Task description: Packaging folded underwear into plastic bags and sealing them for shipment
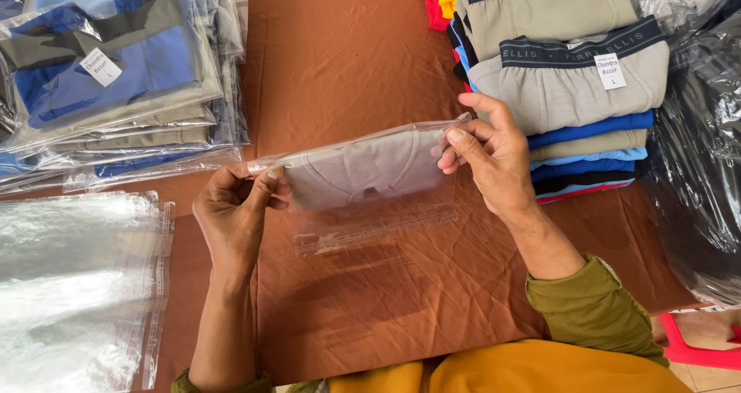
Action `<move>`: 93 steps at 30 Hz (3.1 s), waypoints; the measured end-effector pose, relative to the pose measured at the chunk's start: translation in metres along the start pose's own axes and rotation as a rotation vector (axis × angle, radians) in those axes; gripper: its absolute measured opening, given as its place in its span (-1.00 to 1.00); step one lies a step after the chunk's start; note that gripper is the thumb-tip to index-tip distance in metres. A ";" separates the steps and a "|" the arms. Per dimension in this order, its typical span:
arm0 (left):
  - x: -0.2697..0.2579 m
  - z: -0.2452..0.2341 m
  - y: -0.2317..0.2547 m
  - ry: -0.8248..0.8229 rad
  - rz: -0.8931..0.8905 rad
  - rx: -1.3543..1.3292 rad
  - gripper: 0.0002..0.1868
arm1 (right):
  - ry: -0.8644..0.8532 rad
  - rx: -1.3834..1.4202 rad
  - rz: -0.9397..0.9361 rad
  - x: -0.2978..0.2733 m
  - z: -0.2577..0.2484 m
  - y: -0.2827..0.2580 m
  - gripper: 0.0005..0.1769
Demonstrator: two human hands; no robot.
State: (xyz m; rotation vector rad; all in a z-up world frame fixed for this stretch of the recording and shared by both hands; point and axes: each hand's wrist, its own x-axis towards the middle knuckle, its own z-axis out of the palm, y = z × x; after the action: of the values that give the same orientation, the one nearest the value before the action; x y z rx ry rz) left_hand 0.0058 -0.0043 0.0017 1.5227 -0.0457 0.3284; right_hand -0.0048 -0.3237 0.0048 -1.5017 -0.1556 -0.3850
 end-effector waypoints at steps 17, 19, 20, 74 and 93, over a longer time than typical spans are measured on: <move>0.018 -0.033 -0.038 -0.403 0.037 0.318 -0.87 | -0.484 -0.425 -0.009 0.009 -0.032 0.019 -0.91; 0.016 -0.045 -0.040 -0.503 -0.038 0.559 -0.82 | -0.617 -0.542 0.102 0.009 -0.033 0.021 -0.89; 0.016 -0.046 -0.037 -0.587 -0.087 0.609 -0.79 | -0.652 -0.595 0.107 0.010 -0.034 0.022 -0.86; -0.007 0.026 -0.075 -0.749 0.246 1.271 0.01 | -0.663 -1.178 -0.194 -0.013 0.005 0.058 -0.21; 0.005 0.049 -0.048 -0.742 0.231 1.241 -0.05 | -0.557 -1.052 -0.094 0.010 0.021 0.053 -0.22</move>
State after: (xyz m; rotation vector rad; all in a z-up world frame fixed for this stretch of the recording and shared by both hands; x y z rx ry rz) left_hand 0.0304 -0.0522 -0.0414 2.8145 -0.7169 -0.1049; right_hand 0.0250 -0.3035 -0.0399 -2.6309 -0.5198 -0.0892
